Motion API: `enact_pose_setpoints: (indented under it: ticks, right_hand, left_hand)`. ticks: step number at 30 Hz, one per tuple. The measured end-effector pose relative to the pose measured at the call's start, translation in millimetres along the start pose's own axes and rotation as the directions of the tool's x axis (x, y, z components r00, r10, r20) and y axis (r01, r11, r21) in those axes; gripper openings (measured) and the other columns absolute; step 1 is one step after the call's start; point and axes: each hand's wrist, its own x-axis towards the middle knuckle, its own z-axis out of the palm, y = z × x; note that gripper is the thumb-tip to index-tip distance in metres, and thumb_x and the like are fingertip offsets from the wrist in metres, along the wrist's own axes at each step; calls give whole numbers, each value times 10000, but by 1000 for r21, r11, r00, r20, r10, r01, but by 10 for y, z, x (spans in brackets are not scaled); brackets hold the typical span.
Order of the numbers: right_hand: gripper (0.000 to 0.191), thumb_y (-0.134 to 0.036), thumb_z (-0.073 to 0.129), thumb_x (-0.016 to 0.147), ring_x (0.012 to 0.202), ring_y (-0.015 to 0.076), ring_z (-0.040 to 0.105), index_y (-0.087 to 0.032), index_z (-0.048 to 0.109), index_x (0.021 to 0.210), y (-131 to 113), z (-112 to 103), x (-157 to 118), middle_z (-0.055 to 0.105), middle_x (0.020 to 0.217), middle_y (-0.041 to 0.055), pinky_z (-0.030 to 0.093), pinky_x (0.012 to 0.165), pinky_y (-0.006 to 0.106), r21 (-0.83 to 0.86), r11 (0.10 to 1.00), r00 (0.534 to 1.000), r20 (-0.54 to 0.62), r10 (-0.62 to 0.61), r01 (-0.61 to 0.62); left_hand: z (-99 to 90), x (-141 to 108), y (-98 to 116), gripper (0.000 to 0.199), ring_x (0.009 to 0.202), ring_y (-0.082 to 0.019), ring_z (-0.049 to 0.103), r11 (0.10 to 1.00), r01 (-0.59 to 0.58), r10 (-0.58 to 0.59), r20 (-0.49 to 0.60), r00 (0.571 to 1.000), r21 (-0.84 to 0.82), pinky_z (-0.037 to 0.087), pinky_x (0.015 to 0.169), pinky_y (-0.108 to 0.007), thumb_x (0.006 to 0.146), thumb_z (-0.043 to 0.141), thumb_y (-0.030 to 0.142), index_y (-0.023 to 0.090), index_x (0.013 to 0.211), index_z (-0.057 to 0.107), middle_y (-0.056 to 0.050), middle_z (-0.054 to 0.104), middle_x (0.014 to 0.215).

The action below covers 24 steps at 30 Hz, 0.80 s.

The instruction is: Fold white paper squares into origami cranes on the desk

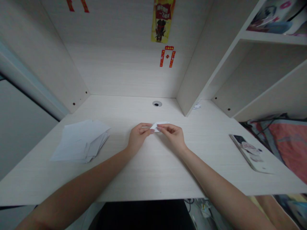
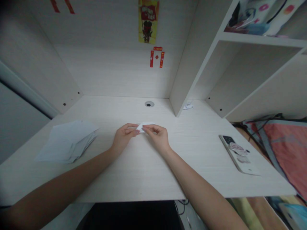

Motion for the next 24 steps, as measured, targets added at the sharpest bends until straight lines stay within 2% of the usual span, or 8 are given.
enact_pose_setpoints:
  ticks: [6,17,22,24]
  right_hand:
    - [242,-368,717,667,721,176,643,-184,720,826,-14,-1,7,720,845,65,493,691,296,6,1000,1000,2,1,-1]
    - [265,-386,701,673,637,160,627,-170,696,826,-45,10,7,714,750,54,470,600,265,66,996,998,-31,54,-52]
    - [259,-387,702,671,640,156,624,-177,698,822,-36,11,9,715,755,48,465,604,262,81,995,998,-37,58,-55]
    - [264,-377,700,679,657,154,627,-177,698,850,-33,5,15,717,774,48,469,624,266,96,994,998,-5,57,-56]
  left_hand:
    - [-2,8,-22,299,670,-150,637,999,19,-19,-8,1000,41,459,657,-261,628,724,364,164,840,656,-45,716,727]
    - [30,-6,3,303,692,-160,660,998,23,-24,-8,1000,-54,502,702,-279,599,756,334,158,832,678,-52,723,755]
    - [32,-10,-10,304,721,-172,672,995,18,-18,1,1000,-93,523,747,-307,625,744,338,152,855,677,-59,727,793]
    - [23,-3,-13,299,720,-172,674,995,21,-23,-11,1000,-99,526,760,-312,626,744,334,152,853,675,-58,728,798]
